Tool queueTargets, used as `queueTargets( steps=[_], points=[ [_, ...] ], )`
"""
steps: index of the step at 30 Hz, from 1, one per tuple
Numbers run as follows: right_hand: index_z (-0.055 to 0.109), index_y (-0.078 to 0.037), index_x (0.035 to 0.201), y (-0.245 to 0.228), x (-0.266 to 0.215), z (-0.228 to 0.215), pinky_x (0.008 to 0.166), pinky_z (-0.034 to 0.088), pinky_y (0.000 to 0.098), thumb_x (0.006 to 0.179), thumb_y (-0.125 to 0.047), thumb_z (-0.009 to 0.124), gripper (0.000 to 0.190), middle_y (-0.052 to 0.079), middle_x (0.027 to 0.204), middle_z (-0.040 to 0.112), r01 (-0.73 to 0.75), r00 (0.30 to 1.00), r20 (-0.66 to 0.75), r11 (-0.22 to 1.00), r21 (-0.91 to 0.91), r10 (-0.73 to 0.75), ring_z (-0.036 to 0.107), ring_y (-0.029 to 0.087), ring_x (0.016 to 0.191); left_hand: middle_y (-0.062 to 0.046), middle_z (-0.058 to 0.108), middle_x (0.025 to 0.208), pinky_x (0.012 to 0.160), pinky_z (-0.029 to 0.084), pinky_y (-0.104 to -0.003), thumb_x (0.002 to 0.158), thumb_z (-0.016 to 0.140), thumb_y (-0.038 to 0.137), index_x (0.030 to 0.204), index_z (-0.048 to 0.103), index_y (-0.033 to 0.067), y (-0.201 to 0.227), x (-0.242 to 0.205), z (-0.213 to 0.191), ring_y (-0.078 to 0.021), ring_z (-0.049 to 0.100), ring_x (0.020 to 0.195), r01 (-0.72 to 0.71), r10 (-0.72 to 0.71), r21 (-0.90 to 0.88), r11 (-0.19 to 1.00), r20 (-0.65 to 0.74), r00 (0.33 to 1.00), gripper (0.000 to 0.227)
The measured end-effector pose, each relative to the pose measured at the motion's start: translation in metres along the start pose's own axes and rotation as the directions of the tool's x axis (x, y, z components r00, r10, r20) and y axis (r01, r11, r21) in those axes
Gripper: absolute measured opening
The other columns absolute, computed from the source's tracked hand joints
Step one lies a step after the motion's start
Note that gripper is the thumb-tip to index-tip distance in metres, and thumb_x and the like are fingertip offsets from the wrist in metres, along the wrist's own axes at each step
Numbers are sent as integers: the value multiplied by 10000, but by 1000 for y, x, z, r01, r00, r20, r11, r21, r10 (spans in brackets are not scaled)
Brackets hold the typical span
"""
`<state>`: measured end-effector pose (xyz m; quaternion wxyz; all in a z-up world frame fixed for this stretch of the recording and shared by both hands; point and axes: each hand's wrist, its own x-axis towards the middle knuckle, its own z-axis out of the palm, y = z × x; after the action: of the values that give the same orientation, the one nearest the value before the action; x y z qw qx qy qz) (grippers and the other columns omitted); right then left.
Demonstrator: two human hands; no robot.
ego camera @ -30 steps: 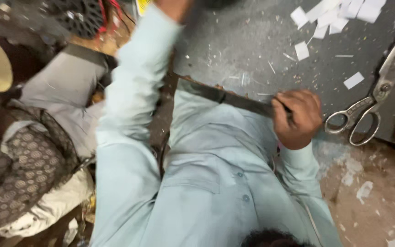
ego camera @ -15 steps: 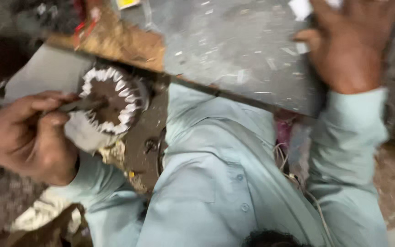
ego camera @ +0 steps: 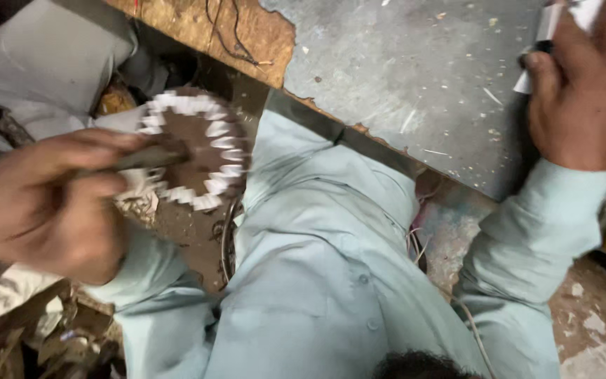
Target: The person cuts small rectangular pieces of white material using shears and inserts them into the slots of a circular stator component. They repeat this process, occasionally picking up a larger sheet to cut more pieces, and continue inserting them into the stator.
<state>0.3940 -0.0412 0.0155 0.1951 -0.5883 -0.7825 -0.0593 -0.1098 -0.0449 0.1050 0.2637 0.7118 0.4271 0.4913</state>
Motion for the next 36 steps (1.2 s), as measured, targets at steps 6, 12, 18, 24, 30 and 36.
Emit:
queueTargets(
  steps=[6,12,18,24,30,36],
  points=[
    [740,-53,1262,11,0,4,1114,375,519,966,4,696,304,187,1271,681,-186,980,-51,978,90,191,560,382,1285,-126,746,1121,839,627,-263,1025,684,-59,1145,698,-51,24,44,115,-183,754,952,171,-127,-192,966,223,967,121],
    [740,8,1129,-65,-17,-23,1056,503,493,1003,38,542,236,187,1211,712,-62,989,-113,964,259,94,642,394,1195,-106,731,1087,907,558,-240,1047,668,-122,1125,685,-74,11,60,157,-148,694,975,183,-111,-339,923,220,969,93],
    [756,36,1039,-105,-30,-36,961,499,490,793,-330,668,450,190,1096,736,174,980,65,972,159,-186,676,330,1060,-128,727,1091,914,562,-250,1039,627,-115,1126,669,-67,-1,48,129,-160,705,970,184,-151,-288,940,134,980,109],
    [757,-93,953,-85,-78,-92,805,513,437,960,-335,786,244,91,829,673,-301,900,294,947,-111,321,654,301,802,-112,727,1056,899,554,-250,1010,637,-115,1142,673,-53,-10,42,123,-150,692,942,231,-201,-350,908,120,972,151],
    [770,18,1088,-109,-41,-55,986,506,453,779,-405,723,526,187,1088,773,-7,1000,19,998,-60,8,727,363,1028,-114,737,1118,902,570,-256,1003,632,-123,1145,646,-46,-4,38,166,-161,711,1030,277,-126,-552,787,296,947,162],
    [718,-144,1151,-66,-42,-68,1292,393,476,1021,-393,707,282,70,1209,697,-250,911,311,962,-105,271,629,260,1187,-113,745,1078,921,582,-270,984,631,-117,1123,656,-45,-3,42,158,-150,713,994,295,-155,-527,797,293,943,158]
  ],
)
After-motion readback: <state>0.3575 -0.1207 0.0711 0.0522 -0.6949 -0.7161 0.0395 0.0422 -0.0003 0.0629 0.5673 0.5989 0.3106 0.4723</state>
